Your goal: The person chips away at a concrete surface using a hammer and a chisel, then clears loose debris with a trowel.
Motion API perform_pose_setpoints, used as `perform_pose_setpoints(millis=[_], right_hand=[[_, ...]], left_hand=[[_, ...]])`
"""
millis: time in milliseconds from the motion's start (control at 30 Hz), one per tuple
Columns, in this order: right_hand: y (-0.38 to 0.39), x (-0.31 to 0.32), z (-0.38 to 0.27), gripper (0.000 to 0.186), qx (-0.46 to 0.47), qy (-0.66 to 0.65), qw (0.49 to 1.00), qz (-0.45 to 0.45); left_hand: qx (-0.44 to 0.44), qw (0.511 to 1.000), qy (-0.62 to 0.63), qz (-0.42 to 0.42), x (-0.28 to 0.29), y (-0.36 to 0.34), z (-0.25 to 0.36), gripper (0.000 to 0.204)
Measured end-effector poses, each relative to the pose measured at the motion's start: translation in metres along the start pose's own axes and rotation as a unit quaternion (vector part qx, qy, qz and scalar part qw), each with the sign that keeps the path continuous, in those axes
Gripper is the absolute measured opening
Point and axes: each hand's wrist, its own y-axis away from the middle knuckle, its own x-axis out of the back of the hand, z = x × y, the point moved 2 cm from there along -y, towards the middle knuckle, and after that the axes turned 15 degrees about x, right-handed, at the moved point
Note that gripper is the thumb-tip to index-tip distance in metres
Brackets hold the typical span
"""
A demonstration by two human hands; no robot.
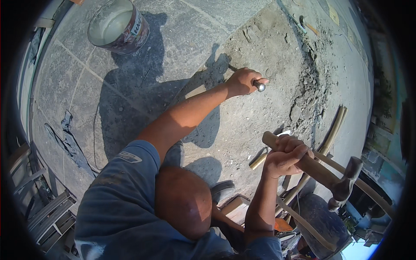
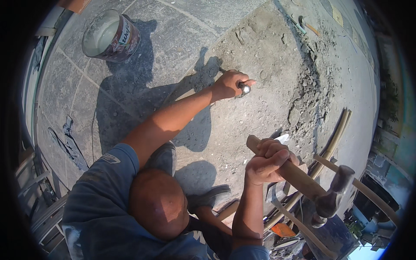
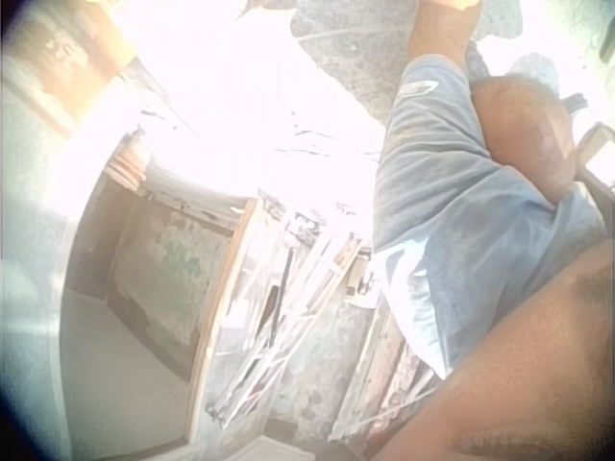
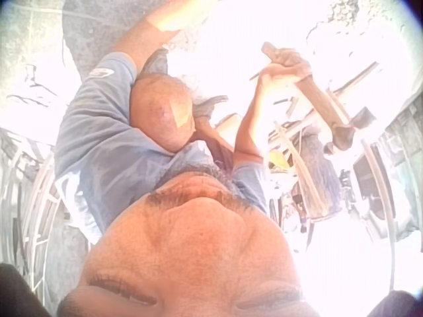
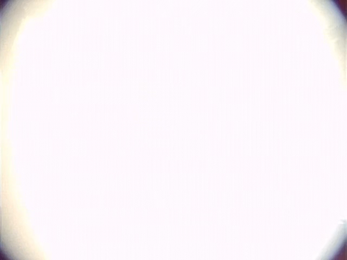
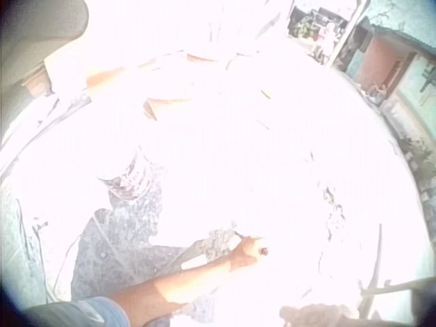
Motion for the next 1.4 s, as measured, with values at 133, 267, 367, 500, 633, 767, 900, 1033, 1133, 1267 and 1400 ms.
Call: perform_pose_setpoints(millis=[133,267,367,500,633,767,900,1033,1133,1267,1400], right_hand=[[0.093,0.064,0.05,0.026,-0.397,0.23,0.844,-0.277],[0.096,0.075,0.014,0.026,-0.382,0.203,0.874,-0.221],[0.097,0.078,0.006,0.026,-0.364,0.199,0.882,-0.224],[0.091,0.068,-0.011,0.027,-0.372,0.187,0.892,-0.177],[0.092,0.068,-0.019,0.026,-0.367,0.178,0.891,-0.199],[0.069,0.06,-0.027,0.025,-0.367,0.156,0.894,-0.206],[0.028,0.046,-0.04,0.023,-0.293,0.111,0.936,-0.159],[-0.008,0.035,-0.051,0.021,-0.246,0.101,0.956,-0.12],[-0.022,0.04,-0.063,0.02,-0.237,0.099,0.962,-0.089],[-0.017,0.044,-0.064,0.021,-0.238,0.105,0.963,-0.073],[-0.007,0.044,-0.063,0.022,-0.26,0.124,0.954,-0.086]], left_hand=[[0.005,0.999,-0.046,-0.015,0.009,0.0,0.004,0.038],[-0.039,0.997,-0.06,0.009,0.011,0.014,0.007,0.034],[-0.059,0.998,-0.033,0.004,0.017,0.028,-0.005,0.033],[-0.052,0.997,-0.058,0.008,0.02,0.049,-0.011,0.031],[-0.203,0.967,-0.135,-0.071,0.022,0.095,-0.031,0.032],[-0.161,0.981,-0.084,-0.07,0.015,0.055,-0.004,0.031],[-0.031,0.995,-0.054,-0.077,0.006,0.009,0.001,0.03],[-0.234,0.967,-0.091,-0.037,0.008,-0.015,0.005,0.032],[-0.177,0.982,-0.063,-0.013,0.004,-0.009,0.033,0.022],[0.014,0.998,-0.021,-0.058,0.011,-0.003,0.01,0.025],[-0.086,0.995,-0.038,0.032,0.009,-0.023,0.006,0.032]])
